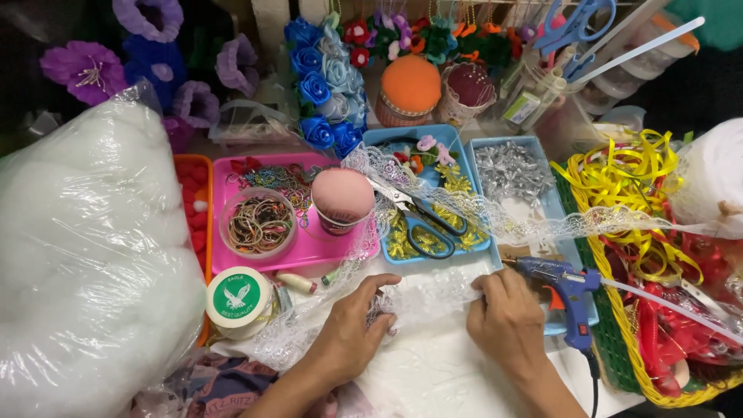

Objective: Gathering and pleating white lace to decorate a small pink egg-shaped object.

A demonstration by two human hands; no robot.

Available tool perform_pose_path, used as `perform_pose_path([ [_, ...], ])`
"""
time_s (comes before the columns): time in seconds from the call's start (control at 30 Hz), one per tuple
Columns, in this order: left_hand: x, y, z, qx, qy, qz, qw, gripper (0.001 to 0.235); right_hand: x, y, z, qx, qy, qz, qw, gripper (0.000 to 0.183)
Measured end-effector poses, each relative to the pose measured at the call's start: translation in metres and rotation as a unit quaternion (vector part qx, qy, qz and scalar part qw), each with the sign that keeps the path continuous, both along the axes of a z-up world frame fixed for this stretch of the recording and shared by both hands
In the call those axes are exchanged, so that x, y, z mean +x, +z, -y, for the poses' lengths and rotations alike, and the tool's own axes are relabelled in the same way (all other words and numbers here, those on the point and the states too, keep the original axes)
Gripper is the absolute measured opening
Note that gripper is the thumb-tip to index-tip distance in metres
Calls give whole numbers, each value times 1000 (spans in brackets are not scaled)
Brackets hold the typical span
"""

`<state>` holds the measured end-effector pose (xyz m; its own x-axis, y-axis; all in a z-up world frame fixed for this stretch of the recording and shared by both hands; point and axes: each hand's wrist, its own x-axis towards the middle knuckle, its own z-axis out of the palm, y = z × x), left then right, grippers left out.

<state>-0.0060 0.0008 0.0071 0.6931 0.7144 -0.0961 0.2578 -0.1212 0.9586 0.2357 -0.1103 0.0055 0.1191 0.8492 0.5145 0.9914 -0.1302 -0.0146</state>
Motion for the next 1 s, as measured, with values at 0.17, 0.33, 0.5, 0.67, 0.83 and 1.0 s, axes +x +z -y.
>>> perform_pose_path([
  [0.17, -4, 5, -4, -3, -7, -30, 1000, 51, 7, -4, -2, 13, 12, -3, 1000, 18],
  [0.33, -10, 5, -8, 20, -24, -73, 997, 51, 3, 1, 10, -65, 17, 41, 997, 36],
  [0.5, -13, 13, -9, 57, -57, -110, 991, 59, -3, 42, 23, -15, -15, -55, 998, 32],
  [0.67, -7, 20, -8, 47, -34, -160, 985, 57, -9, 34, 18, -9, 21, -85, 996, 28],
  [0.83, -8, 15, -9, 51, -27, -175, 983, 56, -25, 9, 10, -41, 126, -121, 984, 34],
  [1.0, -16, 4, -13, 58, -1, -168, 984, 54, -24, -6, 13, -57, 146, -78, 985, 30],
])
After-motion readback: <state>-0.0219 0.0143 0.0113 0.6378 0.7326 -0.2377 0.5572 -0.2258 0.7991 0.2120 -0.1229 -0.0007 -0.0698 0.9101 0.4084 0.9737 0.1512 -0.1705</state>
